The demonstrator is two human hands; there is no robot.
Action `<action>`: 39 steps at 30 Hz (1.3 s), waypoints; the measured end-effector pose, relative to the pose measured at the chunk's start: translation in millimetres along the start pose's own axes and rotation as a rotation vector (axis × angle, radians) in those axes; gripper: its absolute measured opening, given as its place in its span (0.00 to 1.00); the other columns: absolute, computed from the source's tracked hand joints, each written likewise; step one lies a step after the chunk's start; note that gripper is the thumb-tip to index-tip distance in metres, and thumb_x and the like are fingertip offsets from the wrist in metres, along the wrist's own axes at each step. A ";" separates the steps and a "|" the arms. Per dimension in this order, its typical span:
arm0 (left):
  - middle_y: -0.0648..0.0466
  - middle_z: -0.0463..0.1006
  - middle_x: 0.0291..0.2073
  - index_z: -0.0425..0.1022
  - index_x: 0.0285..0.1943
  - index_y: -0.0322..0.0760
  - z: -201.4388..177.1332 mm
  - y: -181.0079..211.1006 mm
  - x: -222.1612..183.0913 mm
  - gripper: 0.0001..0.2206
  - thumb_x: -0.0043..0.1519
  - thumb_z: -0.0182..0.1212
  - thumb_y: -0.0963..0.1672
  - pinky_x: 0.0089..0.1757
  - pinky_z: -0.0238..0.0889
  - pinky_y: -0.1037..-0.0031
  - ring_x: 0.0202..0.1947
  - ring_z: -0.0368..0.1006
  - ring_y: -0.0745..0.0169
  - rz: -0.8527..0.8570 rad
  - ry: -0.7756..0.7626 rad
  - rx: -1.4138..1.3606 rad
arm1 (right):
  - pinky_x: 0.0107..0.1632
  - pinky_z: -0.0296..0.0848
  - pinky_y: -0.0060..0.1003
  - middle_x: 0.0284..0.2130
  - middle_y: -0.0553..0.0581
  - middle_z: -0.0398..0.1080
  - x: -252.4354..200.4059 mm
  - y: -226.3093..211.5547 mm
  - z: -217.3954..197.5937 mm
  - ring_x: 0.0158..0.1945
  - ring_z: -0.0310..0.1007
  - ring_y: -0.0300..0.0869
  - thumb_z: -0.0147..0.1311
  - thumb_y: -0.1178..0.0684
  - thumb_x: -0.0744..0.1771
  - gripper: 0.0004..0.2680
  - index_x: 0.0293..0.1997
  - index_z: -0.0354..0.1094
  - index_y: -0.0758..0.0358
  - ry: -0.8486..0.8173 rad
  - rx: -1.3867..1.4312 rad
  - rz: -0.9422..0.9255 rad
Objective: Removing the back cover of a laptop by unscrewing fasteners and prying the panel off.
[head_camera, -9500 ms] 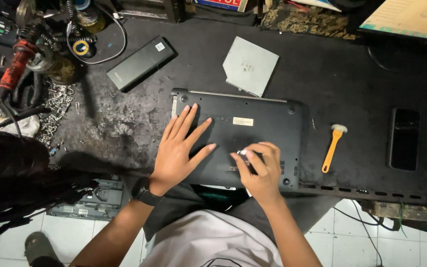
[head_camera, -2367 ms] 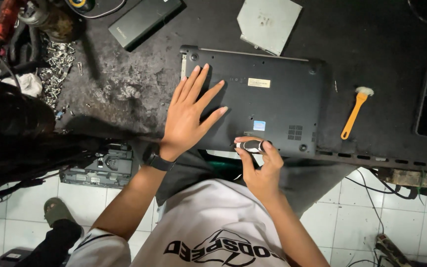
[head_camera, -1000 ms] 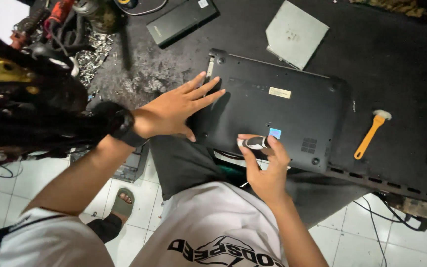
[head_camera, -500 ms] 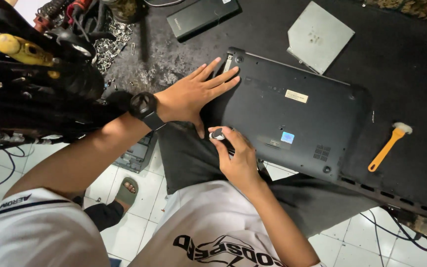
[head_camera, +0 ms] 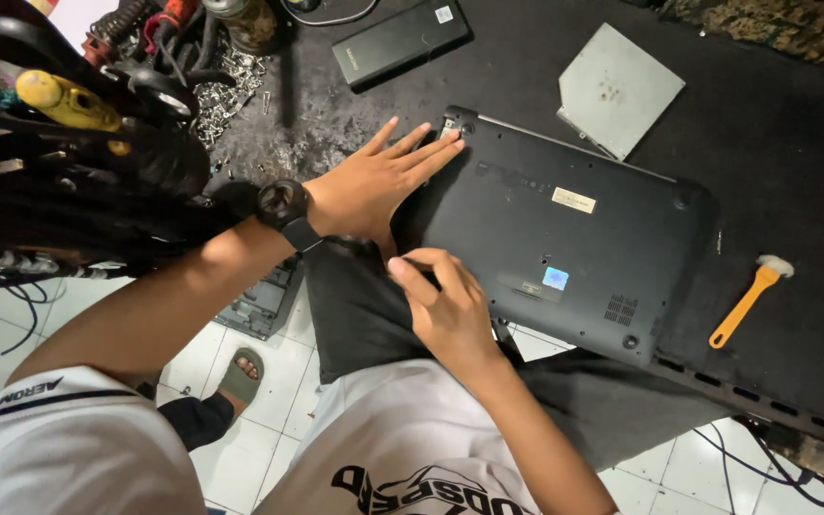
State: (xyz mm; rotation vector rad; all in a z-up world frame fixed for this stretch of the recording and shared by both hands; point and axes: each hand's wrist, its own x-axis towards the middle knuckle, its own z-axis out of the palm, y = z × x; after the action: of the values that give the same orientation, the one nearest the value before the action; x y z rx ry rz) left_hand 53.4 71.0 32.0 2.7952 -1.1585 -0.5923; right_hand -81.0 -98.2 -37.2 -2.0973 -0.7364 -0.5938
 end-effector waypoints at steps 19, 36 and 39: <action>0.53 0.38 0.79 0.42 0.80 0.37 -5.8 -2.4 -3.4 0.72 0.24 0.84 0.59 0.69 0.25 0.48 0.77 0.31 0.38 0.067 0.010 -0.082 | 0.57 0.76 0.48 0.50 0.73 0.71 80.5 62.4 -17.0 0.54 0.78 0.57 0.60 0.67 0.69 0.28 0.74 0.40 0.70 0.140 0.403 0.123; 0.58 0.35 0.80 0.38 0.81 0.42 3.5 -6.0 -2.2 0.75 0.22 0.83 0.61 0.67 0.15 0.45 0.77 0.24 0.42 0.023 0.015 -0.059 | 0.39 0.79 0.49 0.39 0.62 0.78 69.0 86.7 0.9 0.37 0.80 0.59 0.66 0.64 0.64 0.22 0.64 0.60 0.66 0.033 0.123 -0.158; 0.60 0.36 0.80 0.38 0.82 0.45 6.1 -6.3 -1.4 0.74 0.23 0.82 0.61 0.67 0.14 0.47 0.78 0.24 0.45 0.007 0.026 -0.060 | 0.38 0.78 0.48 0.37 0.63 0.76 71.6 88.6 5.4 0.36 0.79 0.60 0.65 0.63 0.65 0.17 0.59 0.67 0.63 0.039 0.117 -0.222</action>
State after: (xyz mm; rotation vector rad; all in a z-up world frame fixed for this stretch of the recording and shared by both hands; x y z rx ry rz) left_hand 54.4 77.0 25.6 2.7395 -1.1268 -0.5789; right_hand 31.3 -116.7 -43.0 -1.9055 -0.9666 -0.6931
